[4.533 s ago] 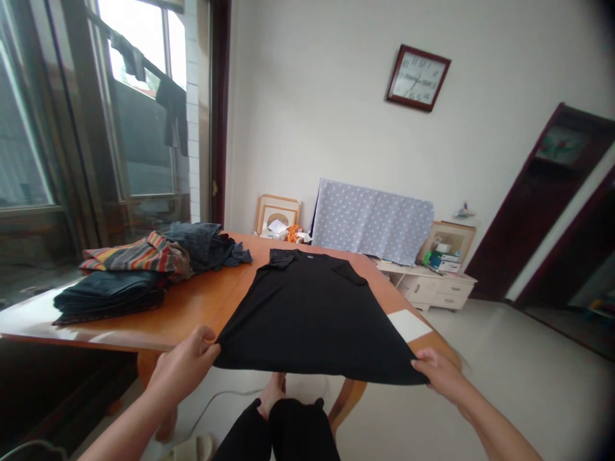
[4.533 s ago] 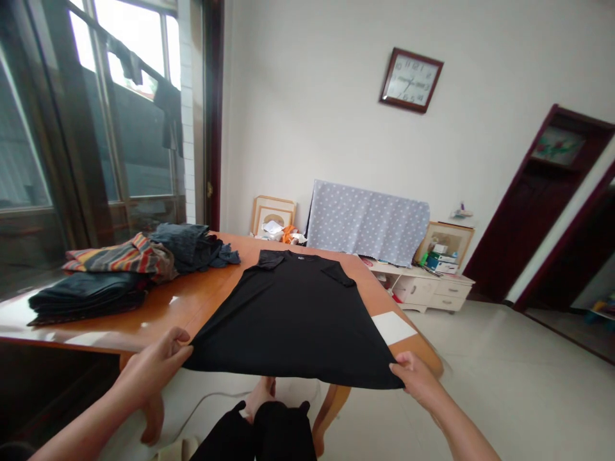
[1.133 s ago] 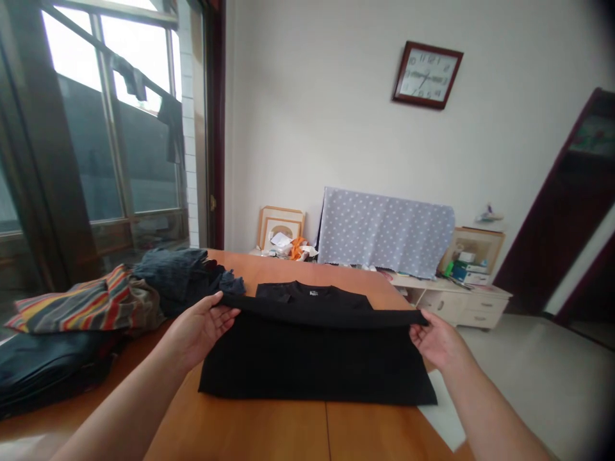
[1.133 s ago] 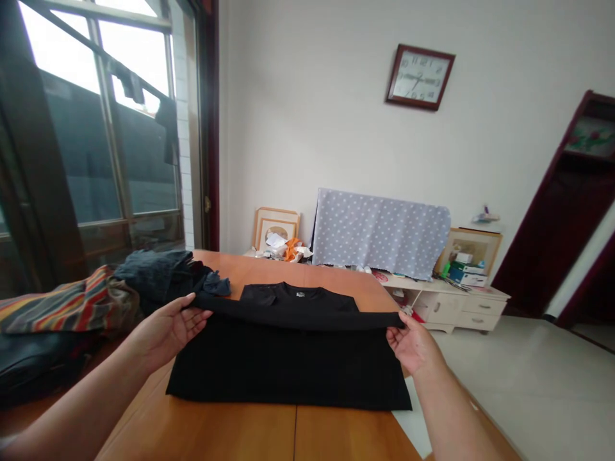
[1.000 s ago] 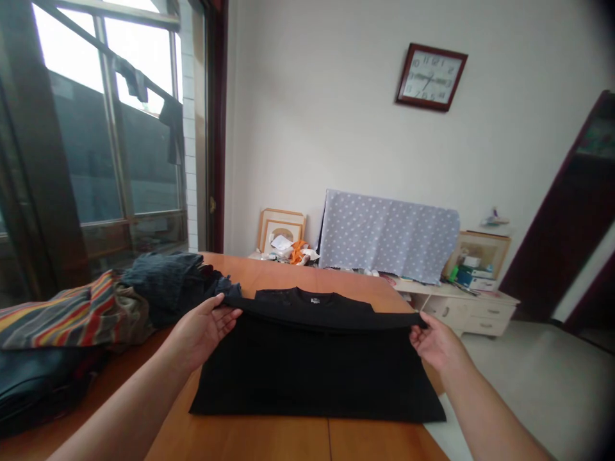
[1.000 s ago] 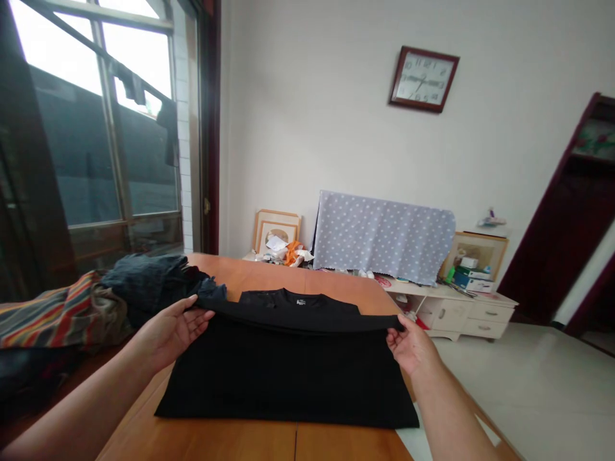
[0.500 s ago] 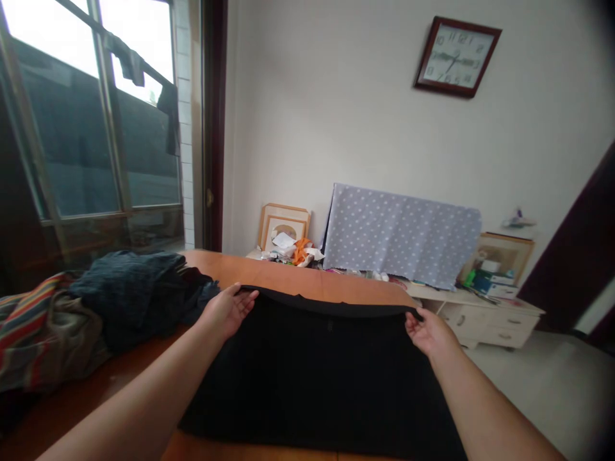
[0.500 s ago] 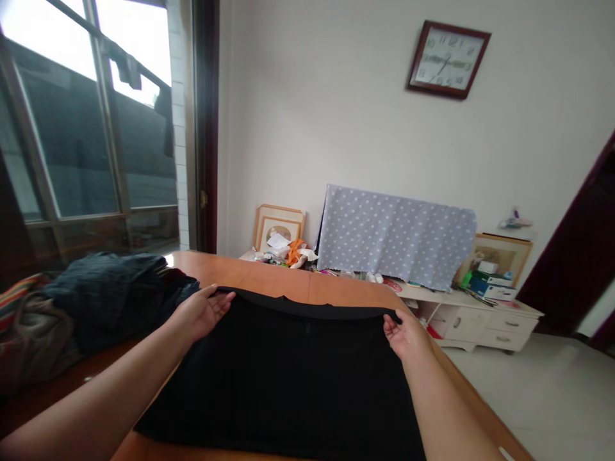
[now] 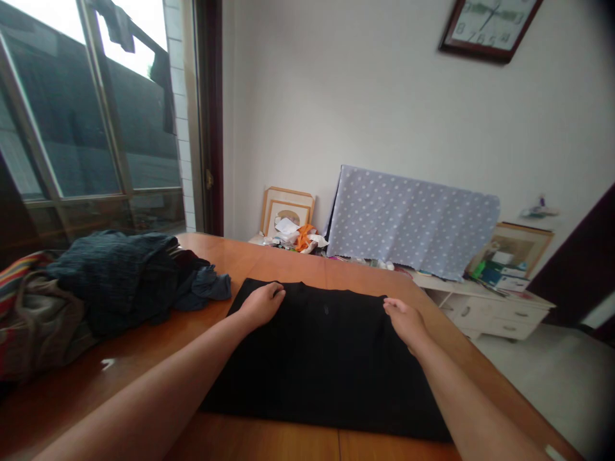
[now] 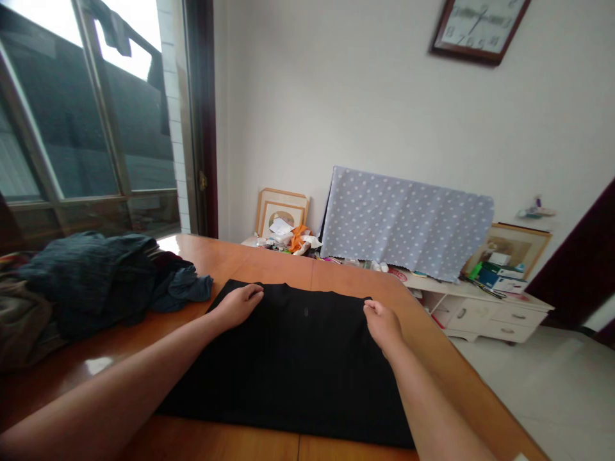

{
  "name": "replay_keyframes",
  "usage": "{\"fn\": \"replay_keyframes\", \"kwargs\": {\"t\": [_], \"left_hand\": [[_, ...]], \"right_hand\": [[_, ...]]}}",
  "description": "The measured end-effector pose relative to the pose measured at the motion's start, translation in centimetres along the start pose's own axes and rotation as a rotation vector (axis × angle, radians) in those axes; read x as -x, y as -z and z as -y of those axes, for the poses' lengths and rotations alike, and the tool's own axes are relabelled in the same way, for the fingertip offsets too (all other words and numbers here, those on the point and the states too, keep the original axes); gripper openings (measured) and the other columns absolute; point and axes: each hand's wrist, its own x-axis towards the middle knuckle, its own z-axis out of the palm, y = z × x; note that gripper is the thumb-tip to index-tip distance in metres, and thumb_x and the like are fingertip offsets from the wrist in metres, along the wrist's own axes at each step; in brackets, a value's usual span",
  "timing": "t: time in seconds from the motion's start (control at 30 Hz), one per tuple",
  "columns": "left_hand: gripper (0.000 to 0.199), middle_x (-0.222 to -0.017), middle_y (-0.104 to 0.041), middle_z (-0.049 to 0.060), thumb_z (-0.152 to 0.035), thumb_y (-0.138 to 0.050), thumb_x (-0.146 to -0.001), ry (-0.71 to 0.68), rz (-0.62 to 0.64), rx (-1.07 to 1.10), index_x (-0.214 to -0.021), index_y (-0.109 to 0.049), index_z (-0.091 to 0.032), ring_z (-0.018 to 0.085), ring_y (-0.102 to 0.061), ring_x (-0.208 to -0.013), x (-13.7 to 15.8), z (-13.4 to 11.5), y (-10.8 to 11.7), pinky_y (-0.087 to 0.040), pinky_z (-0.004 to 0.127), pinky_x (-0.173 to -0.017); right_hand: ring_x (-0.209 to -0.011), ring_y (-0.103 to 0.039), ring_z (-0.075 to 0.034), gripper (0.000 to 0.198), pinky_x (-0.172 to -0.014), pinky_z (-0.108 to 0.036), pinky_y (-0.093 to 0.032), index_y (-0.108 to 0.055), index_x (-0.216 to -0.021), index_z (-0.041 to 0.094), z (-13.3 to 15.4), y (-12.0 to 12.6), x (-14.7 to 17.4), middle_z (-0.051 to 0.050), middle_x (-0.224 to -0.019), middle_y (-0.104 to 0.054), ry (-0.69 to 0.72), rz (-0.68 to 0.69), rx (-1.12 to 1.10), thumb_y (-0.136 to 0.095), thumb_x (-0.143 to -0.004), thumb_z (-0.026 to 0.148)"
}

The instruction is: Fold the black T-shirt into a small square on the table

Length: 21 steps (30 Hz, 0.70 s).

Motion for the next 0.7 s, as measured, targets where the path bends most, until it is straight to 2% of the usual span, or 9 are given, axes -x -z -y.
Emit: {"fn": "replay_keyframes", "kwargs": {"t": [0.07,0.13,0.2,0.3,0.47,0.57,0.63,0.7], "left_hand": [[0.052,-0.143,-0.058,0.014,-0.06,-0.061,-0.083,-0.051,0.063,-0.251,-0.119,-0.07,-0.023,0.038,-0.04,-0.141,0.0,0.2,-0.2,-0.02,0.057,-0.117],[0.068,-0.158,-0.04,0.012,-0.07,-0.046,-0.088,-0.077,0.141,-0.546,-0.139,-0.058,-0.027,0.039,-0.023,-0.149,0.1,0.8,-0.3,-0.01,0.067,-0.116],[0.077,-0.163,-0.03,0.009,-0.076,-0.03,-0.09,-0.075,0.197,-0.715,-0.149,-0.046,-0.03,0.038,-0.017,-0.152,0.4,1.6,-0.4,-0.009,0.07,-0.114],[0.081,-0.164,-0.027,0.007,-0.079,-0.022,-0.089,-0.08,0.205,-0.777,-0.153,-0.039,-0.032,0.037,-0.015,-0.152,0.6,2.2,-0.5,-0.011,0.068,-0.115],[0.079,-0.164,-0.027,0.01,-0.075,-0.025,-0.091,-0.054,0.226,-0.767,-0.152,-0.041,-0.028,0.037,-0.014,-0.152,0.8,1.0,-0.3,-0.012,0.067,-0.116],[0.07,-0.161,-0.033,0.011,-0.067,-0.035,-0.093,-0.088,0.155,-0.751,-0.147,-0.048,-0.025,0.036,-0.02,-0.151,2.0,-0.3,0.8,-0.014,0.064,-0.117],[0.06,-0.152,-0.047,0.013,-0.06,-0.043,-0.093,-0.181,0.085,-0.724,-0.139,-0.054,-0.024,0.034,-0.034,-0.145,3.7,-1.1,2.0,-0.023,0.056,-0.116],[0.049,-0.134,-0.061,0.013,-0.054,-0.049,-0.093,-0.279,0.056,-0.678,-0.128,-0.061,-0.022,0.03,-0.053,-0.128,6.1,-1.7,3.6,-0.038,0.045,-0.108]], "right_hand": [[-0.126,-0.058,-0.029,0.047,-0.108,-0.045,-0.043,-0.067,-0.127,0.021,-0.3,-0.8,0.2,-0.013,-0.13,-0.067,0.085,0.072,0.235,-0.052,-0.091,0.048],[-0.139,-0.045,-0.032,0.056,-0.114,-0.049,-0.034,-0.061,-0.136,0.02,-0.9,-1.7,0.6,-0.014,-0.144,-0.056,0.116,0.133,0.401,-0.049,-0.092,0.053],[-0.147,-0.032,-0.032,0.064,-0.118,-0.052,-0.027,-0.053,-0.145,0.02,-1.7,-2.4,1.2,-0.013,-0.154,-0.045,0.134,0.176,0.56,-0.041,-0.095,0.058],[-0.15,-0.026,-0.03,0.067,-0.119,-0.052,-0.023,-0.044,-0.151,0.023,-2.4,-2.8,1.6,-0.01,-0.159,-0.037,0.142,0.206,0.687,-0.029,-0.098,0.061],[-0.15,-0.026,-0.031,0.068,-0.119,-0.053,-0.023,-0.043,-0.152,0.02,-1.5,-2.5,1.6,-0.013,-0.159,-0.037,0.129,0.24,0.697,-0.03,-0.098,0.059],[-0.149,-0.027,-0.033,0.066,-0.118,-0.051,-0.026,-0.048,-0.148,0.017,-0.6,-1.5,1.9,-0.015,-0.157,-0.039,0.146,0.215,0.654,-0.035,-0.097,0.057],[-0.147,-0.032,-0.032,0.063,-0.117,-0.049,-0.029,-0.053,-0.144,0.015,-0.2,-0.3,2.6,-0.016,-0.154,-0.043,0.181,0.139,0.614,-0.037,-0.097,0.054],[-0.14,-0.043,-0.031,0.058,-0.114,-0.045,-0.035,-0.057,-0.138,0.015,-0.2,1.4,3.9,-0.016,-0.148,-0.051,0.214,0.075,0.564,-0.04,-0.096,0.051]]}}
